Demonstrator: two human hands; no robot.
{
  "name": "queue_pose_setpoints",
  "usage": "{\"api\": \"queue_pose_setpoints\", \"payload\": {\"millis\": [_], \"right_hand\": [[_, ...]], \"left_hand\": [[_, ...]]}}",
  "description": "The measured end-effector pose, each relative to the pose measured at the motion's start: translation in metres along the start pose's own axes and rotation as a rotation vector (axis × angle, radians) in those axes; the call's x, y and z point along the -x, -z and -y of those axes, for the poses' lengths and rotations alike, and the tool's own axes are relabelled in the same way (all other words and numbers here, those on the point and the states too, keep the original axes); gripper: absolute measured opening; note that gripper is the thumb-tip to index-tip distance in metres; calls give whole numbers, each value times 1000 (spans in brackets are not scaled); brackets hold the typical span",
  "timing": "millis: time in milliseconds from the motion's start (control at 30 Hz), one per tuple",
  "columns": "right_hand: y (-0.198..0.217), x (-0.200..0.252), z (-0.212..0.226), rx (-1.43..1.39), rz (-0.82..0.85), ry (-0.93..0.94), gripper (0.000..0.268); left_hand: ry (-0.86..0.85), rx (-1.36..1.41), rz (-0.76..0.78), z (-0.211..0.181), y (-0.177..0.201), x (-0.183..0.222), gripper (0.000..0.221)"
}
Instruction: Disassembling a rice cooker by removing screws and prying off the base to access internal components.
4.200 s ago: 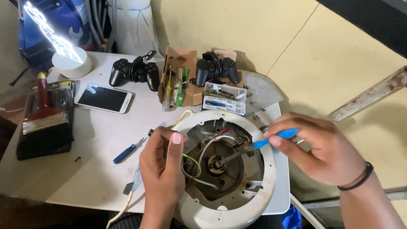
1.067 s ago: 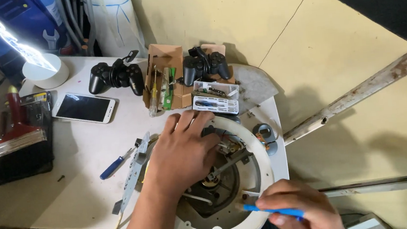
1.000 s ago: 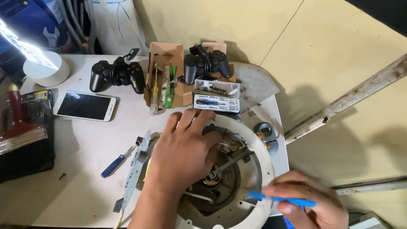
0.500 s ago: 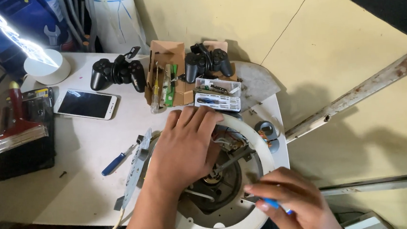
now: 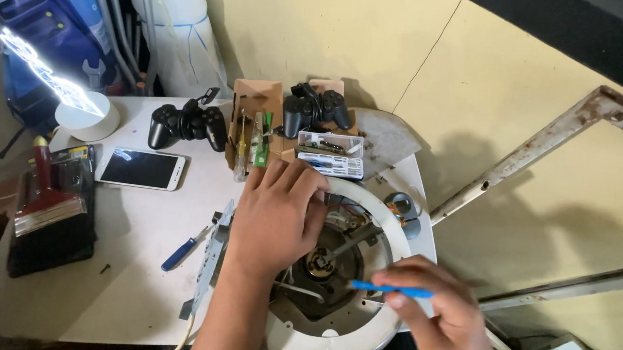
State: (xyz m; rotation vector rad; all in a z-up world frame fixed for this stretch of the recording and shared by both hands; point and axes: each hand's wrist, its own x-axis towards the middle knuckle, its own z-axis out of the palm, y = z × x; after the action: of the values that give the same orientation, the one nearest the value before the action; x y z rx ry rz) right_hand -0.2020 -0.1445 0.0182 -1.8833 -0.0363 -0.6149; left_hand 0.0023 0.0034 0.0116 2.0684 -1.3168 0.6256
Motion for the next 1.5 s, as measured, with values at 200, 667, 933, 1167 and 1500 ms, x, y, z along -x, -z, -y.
{"api": "queue_pose_setpoints", "payload": {"millis": [200, 667, 933, 1167, 1500], "right_hand": [[1, 18, 0, -129, -3, -7, 26], [-12, 5, 1, 98, 2, 182, 20], [-35, 24, -26, 45, -276, 86, 19], [-47, 23, -24, 92, -364, 53, 26], [-53, 24, -37, 136, -481, 155, 28]], "left_hand": [[87, 99, -76, 1, -1, 2, 13], [164, 145, -147, 4, -1, 3, 11], [-32, -43, 176, -4, -11, 9, 35], [-89, -238, 113, -7, -24, 8, 31], [-85, -299, 101, -17, -41, 2, 37]]}}
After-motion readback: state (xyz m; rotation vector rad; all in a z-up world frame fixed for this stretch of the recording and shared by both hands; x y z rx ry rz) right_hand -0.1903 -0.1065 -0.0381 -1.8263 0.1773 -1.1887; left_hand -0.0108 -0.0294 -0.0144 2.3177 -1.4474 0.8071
